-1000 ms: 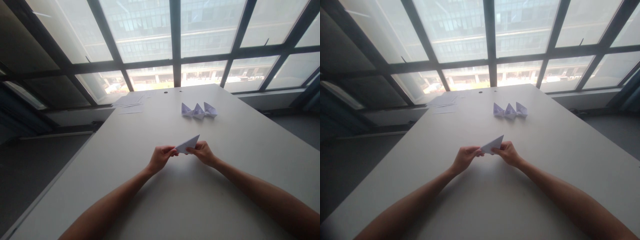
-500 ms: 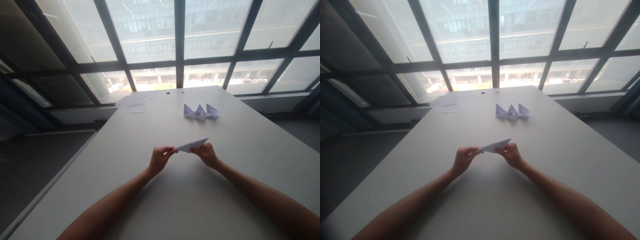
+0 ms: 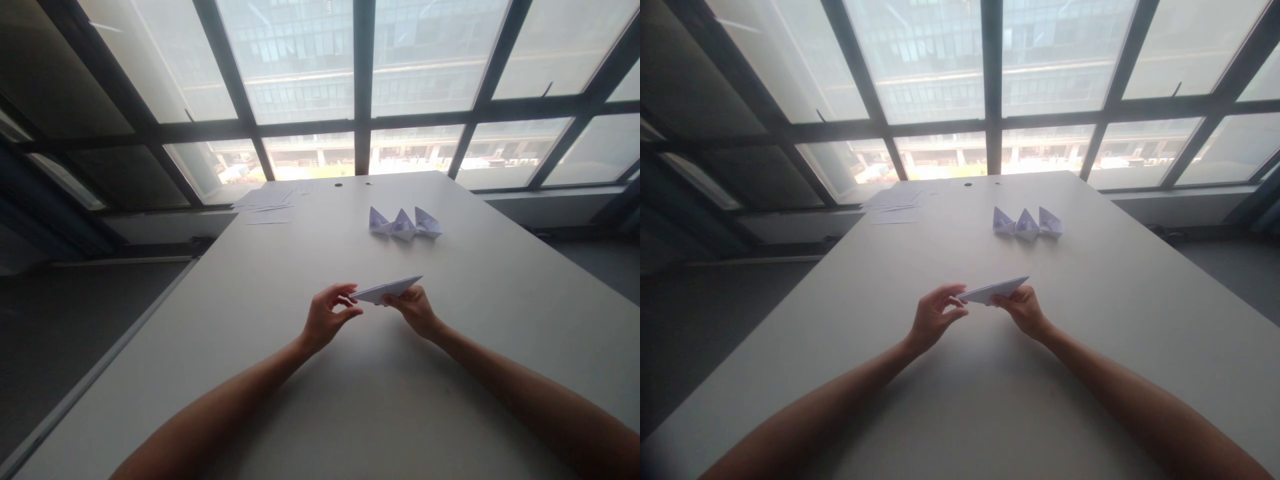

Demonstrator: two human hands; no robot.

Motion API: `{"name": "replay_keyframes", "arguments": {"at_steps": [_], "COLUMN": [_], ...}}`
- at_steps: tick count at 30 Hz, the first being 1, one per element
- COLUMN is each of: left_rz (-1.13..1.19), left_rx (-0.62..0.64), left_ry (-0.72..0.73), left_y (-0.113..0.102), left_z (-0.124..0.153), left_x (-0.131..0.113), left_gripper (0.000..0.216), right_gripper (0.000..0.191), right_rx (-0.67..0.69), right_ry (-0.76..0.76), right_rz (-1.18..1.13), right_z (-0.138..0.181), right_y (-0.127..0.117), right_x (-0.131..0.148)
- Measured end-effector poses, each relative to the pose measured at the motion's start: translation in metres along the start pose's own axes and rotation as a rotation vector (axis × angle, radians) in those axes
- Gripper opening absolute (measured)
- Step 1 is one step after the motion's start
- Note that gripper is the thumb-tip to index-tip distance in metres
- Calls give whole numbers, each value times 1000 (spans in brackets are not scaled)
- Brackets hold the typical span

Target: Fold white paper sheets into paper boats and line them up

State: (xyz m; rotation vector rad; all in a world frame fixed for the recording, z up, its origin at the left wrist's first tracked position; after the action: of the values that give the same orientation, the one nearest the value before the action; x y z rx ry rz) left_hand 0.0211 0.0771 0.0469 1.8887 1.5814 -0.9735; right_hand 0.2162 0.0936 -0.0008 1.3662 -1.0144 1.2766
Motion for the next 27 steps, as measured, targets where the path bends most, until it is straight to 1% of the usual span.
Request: {"name": "replay_keyframes", "arguments": {"at_steps": [1, 4, 5, 8, 10, 15, 19, 22, 24, 27], "left_rz": [21, 60, 63, 38, 17, 36, 54, 60, 102, 157], "left_rx": [-3, -19, -33, -75, -94, -130, -165, -164, -169, -171], "left_ry": [4, 7, 3, -18, -30, -28, 24, 48, 20, -82], "left_y": [2, 6, 6, 4, 3, 2, -1, -3, -4, -3], "left_z": [1, 2, 3, 4, 4, 4, 3, 1, 0, 1], "left_x": [-2, -6, -6, -5, -4, -2, -4, -6, -3, 6], "left_gripper": [37, 18, 15, 12, 12, 12, 16, 14, 13, 15], "right_gripper": [19, 23, 24, 26, 26, 25, 24, 25, 26, 26], "right_rx": [33, 157, 191, 248, 264, 287, 283, 273, 251, 190], "right_ry": [22, 113, 150, 255, 294, 318, 319, 315, 306, 268], "right_rz": [-24, -118, -156, -242, -270, -287, -285, -271, -264, -240], "right_z": [0, 0, 1, 2, 3, 2, 2, 2, 2, 1], "right_y": [3, 16, 19, 26, 27, 26, 26, 26, 26, 24], "right_x": [-1, -7, -9, -15, -16, -17, -18, -17, -15, -13]}}
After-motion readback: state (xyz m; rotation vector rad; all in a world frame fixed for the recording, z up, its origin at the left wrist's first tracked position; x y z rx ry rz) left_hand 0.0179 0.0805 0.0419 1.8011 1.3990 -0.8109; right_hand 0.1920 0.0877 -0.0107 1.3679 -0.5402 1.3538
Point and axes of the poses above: each hand's wrist, its own z-axis away from the middle knuckle, its own y-axis out of the palm, x = y × z, the point moved 8 cm from there along -z, towards the middle knuckle, and after that the axes turned 15 degrees about y, right-handed, at the moved point
